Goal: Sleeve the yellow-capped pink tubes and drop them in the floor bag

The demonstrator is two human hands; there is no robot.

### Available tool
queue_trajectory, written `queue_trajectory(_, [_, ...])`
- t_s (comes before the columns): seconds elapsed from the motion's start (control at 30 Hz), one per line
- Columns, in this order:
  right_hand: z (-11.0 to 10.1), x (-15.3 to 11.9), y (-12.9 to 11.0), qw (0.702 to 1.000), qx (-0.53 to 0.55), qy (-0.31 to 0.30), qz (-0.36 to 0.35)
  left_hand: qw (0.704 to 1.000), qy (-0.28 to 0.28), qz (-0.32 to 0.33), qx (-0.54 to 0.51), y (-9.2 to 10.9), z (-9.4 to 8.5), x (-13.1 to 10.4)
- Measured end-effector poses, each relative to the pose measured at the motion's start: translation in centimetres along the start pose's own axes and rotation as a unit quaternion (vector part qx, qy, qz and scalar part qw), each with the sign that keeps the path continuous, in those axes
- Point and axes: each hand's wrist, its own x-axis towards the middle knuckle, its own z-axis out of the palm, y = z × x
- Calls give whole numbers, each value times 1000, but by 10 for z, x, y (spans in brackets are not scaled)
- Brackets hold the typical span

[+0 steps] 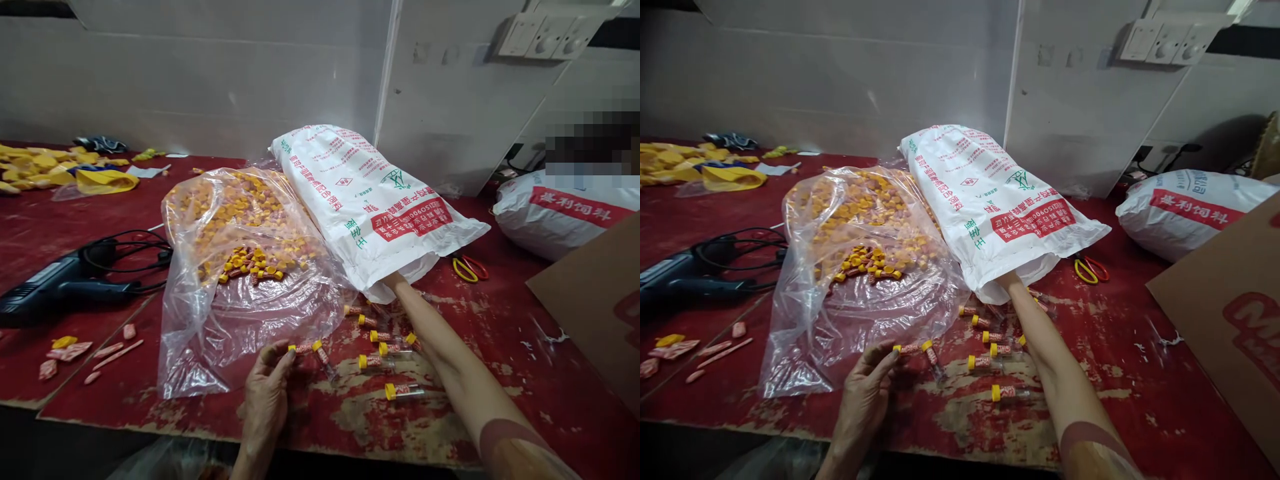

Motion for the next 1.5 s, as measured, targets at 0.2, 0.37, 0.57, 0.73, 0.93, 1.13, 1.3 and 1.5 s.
queue_trajectory(0.2, [-19,-16,0,995,-84,28,52,998,-13,-19,-56,-7,6,-25])
queue_trajectory(0.37, [-45,-90,0,994,-87,38,56,995,-47,-47,-71,-13,19,-35])
queue_trajectory(0.57, [-51,-190,-25,993,89,-19,-80,991,-77,-51,-94,-22,59,-51])
queue_trajectory(0.73, [-35,-213,-46,984,48,16,-171,994,-101,-17,-49,-33,71,-68])
queue_trajectory(0.93, [-15,-216,-63,976,3,47,-213,992,-112,8,54,-40,61,-83])
queue_trajectory(1.13, [3,-236,-78,974,6,80,-214,980,-164,28,108,-41,56,-106])
queue_trajectory(1.3, [18,-260,-89,984,100,86,-118,968,-187,48,158,-52,48,-116])
queue_trajectory(1.5, [0,-286,-64,939,318,-44,125,918,-274,118,263,-60,40,-112])
